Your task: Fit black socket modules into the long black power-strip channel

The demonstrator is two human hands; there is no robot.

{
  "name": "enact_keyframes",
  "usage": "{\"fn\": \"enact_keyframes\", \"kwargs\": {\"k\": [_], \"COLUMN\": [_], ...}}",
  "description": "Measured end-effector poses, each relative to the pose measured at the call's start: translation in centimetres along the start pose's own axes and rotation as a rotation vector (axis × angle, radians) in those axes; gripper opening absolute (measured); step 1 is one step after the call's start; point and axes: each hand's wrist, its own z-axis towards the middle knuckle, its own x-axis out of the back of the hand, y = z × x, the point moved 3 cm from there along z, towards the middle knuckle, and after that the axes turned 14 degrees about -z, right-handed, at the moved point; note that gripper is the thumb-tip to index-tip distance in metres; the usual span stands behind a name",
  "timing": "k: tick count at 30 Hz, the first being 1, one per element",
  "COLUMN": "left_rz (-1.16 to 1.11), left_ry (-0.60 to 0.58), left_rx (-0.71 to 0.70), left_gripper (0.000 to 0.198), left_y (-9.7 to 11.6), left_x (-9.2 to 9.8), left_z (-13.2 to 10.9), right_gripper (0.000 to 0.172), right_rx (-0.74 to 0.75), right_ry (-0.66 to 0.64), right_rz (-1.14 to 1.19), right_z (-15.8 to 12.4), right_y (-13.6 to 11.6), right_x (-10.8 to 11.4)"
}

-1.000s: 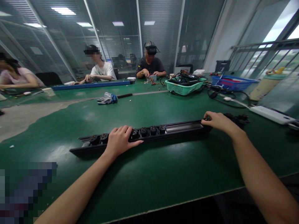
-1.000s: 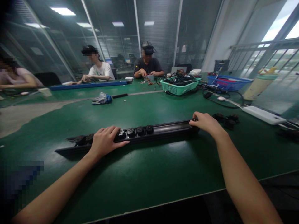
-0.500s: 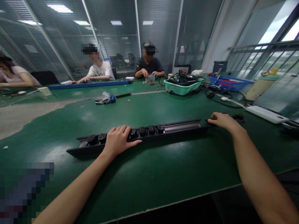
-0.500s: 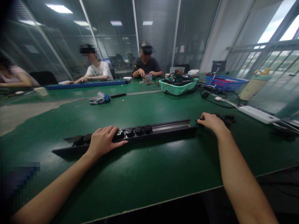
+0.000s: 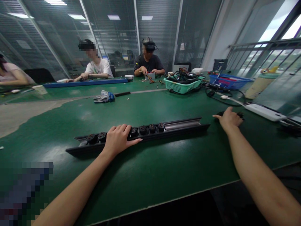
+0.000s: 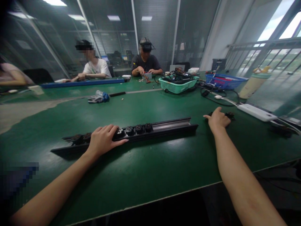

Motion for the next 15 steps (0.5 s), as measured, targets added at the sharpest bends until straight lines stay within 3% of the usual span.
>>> {"fn": "enact_keyframes", "kwargs": {"k": [3,6,11,15], "left_rz": [-0.005,-0.004,-0.01,-0.018], "left_ry": [0.0,-0.006,-0.001,-0.002], "left_rx": [0.003,0.001,0.005,0.004], "left_gripper": [0.068,0.069,0.068,0.068], "left_y": [0.0,0.0,0.0,0.1], "left_x": [0.0,-0.1,-0.1,0.0], "left_z": [0.0,-0.1,-0.2,-0.2], "right_gripper": [0.087,0.061,0.041,0.034], "right_rx": [-0.214,-0.14,0.245,0.736], "right_ry": [-0.067,0.022,0.223,0.065], "right_rz": [0.001,-0.001,0.012,0.271], "right_z": [-1.1,-2.5,-6.4,-11.1], "right_y": [-0.1,-2.0,-7.9,-14.2], "right_x": [1.4,4.2,8.9,10.5]}}
